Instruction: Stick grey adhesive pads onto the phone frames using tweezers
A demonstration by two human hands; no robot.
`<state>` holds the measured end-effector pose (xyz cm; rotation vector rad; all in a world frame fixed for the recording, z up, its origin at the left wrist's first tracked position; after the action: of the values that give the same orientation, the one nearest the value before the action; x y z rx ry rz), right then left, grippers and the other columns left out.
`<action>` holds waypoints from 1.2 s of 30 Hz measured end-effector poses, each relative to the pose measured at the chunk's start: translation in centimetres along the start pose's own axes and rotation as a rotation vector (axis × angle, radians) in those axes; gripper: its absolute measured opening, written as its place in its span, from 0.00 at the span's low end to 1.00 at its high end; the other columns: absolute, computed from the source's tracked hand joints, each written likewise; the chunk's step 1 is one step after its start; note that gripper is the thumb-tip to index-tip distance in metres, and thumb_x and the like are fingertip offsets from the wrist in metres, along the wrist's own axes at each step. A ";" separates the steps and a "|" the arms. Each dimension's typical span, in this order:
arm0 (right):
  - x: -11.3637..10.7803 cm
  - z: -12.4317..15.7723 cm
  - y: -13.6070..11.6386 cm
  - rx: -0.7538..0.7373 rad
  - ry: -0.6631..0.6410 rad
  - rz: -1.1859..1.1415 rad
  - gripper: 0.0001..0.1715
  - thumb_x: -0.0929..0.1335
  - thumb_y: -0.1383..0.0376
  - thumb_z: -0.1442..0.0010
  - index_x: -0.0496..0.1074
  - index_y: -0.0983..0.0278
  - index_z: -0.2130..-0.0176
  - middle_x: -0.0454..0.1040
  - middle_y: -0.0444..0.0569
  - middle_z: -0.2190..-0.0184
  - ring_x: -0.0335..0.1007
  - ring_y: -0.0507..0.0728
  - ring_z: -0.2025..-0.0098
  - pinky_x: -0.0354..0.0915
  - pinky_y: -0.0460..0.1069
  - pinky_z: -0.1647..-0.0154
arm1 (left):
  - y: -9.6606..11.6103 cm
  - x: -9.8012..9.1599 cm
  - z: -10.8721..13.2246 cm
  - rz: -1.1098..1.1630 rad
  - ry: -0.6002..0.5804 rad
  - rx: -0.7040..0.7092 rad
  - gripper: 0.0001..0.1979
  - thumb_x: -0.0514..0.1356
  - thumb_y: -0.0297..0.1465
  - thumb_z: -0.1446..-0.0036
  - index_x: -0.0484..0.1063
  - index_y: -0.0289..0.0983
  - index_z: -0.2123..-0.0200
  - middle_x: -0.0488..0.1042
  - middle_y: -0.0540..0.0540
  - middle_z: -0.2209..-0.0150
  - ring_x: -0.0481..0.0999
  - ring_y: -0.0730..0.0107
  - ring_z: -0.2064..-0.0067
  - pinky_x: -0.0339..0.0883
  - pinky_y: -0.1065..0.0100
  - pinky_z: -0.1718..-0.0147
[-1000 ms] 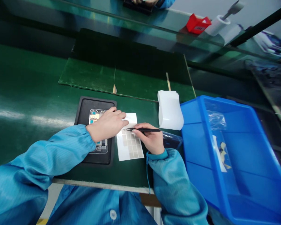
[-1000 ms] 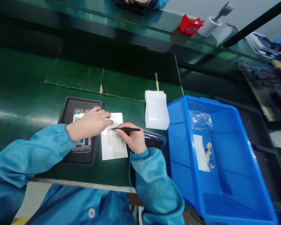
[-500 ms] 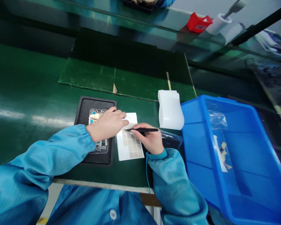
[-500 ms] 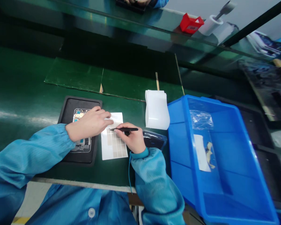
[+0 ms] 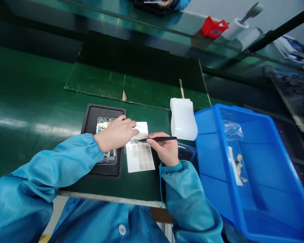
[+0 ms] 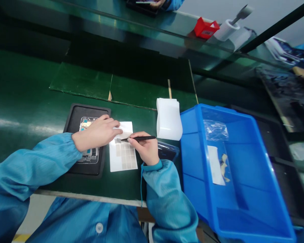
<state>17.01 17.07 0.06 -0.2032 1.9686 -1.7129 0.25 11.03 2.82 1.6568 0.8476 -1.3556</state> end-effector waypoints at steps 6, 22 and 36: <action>-0.3 -0.3 0.3 0.010 0.040 -0.030 0.14 0.78 0.54 0.48 0.77 0.60 0.68 0.81 0.48 0.70 0.79 0.59 0.67 0.76 0.55 0.63 | -2.9 -3.0 0.8 0.105 0.054 -0.124 0.14 0.56 0.31 0.33 0.72 0.39 0.46 0.74 0.44 0.47 0.72 0.60 0.49 0.60 0.60 0.53; 3.7 0.3 -4.7 0.070 -0.052 -0.056 0.14 0.79 0.56 0.50 0.77 0.62 0.68 0.79 0.48 0.70 0.77 0.58 0.67 0.75 0.53 0.64 | -10.1 -2.7 8.8 0.046 0.173 -0.506 0.13 0.53 0.33 0.32 0.77 0.37 0.54 0.76 0.43 0.57 0.70 0.59 0.57 0.66 0.57 0.53; 9.4 0.7 -4.6 0.149 -0.104 -0.132 0.17 0.78 0.59 0.49 0.73 0.61 0.63 0.77 0.45 0.69 0.74 0.54 0.71 0.72 0.50 0.68 | -3.4 -3.0 12.6 0.106 0.319 -0.295 0.10 0.53 0.32 0.32 0.74 0.36 0.56 0.75 0.45 0.64 0.71 0.64 0.62 0.64 0.62 0.63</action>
<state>8.26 11.50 1.80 -0.3680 1.7787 -1.8846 -8.81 1.28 4.06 1.6773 1.0705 -0.8579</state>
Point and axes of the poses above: each hand's wrist, its own z-axis away from the middle knuckle, its own x-axis out of the palm, y = z × x, the point moved 6 cm from there along -z, towards the middle knuckle
